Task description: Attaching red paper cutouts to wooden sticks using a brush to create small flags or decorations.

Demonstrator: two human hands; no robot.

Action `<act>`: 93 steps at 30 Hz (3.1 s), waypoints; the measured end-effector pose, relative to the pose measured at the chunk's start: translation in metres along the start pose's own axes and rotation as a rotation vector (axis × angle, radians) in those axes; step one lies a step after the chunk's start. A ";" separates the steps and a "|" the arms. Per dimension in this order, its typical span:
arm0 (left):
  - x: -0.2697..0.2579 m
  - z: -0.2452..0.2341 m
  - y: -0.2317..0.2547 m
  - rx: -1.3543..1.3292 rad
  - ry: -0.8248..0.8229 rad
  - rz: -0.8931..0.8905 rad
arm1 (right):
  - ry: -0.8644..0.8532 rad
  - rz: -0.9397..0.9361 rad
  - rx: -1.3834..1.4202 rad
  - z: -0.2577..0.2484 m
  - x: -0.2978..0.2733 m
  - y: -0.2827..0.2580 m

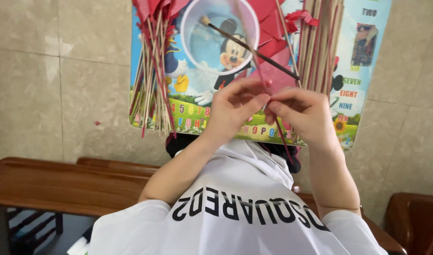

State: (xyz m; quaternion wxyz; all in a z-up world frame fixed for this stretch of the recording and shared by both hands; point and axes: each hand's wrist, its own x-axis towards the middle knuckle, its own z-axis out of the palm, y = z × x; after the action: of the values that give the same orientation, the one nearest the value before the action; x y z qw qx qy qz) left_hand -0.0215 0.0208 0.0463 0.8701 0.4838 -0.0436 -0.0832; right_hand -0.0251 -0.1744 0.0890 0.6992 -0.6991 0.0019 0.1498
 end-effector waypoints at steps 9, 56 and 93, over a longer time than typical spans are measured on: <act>0.014 -0.040 0.019 -0.162 0.231 -0.090 | -0.034 0.171 -0.079 0.005 0.053 0.015; 0.029 -0.081 0.046 0.422 0.319 -0.149 | 0.108 -0.540 -0.678 -0.017 0.010 -0.045; 0.010 -0.086 0.044 0.419 0.350 -0.211 | 0.131 -0.548 -0.587 -0.014 0.023 -0.044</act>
State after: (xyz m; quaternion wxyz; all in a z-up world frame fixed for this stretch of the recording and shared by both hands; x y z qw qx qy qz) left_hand 0.0066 0.1129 0.0380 0.7319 0.6620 0.1413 -0.0775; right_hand 0.0087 -0.1819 0.1272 0.4824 -0.8516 -0.1830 -0.0929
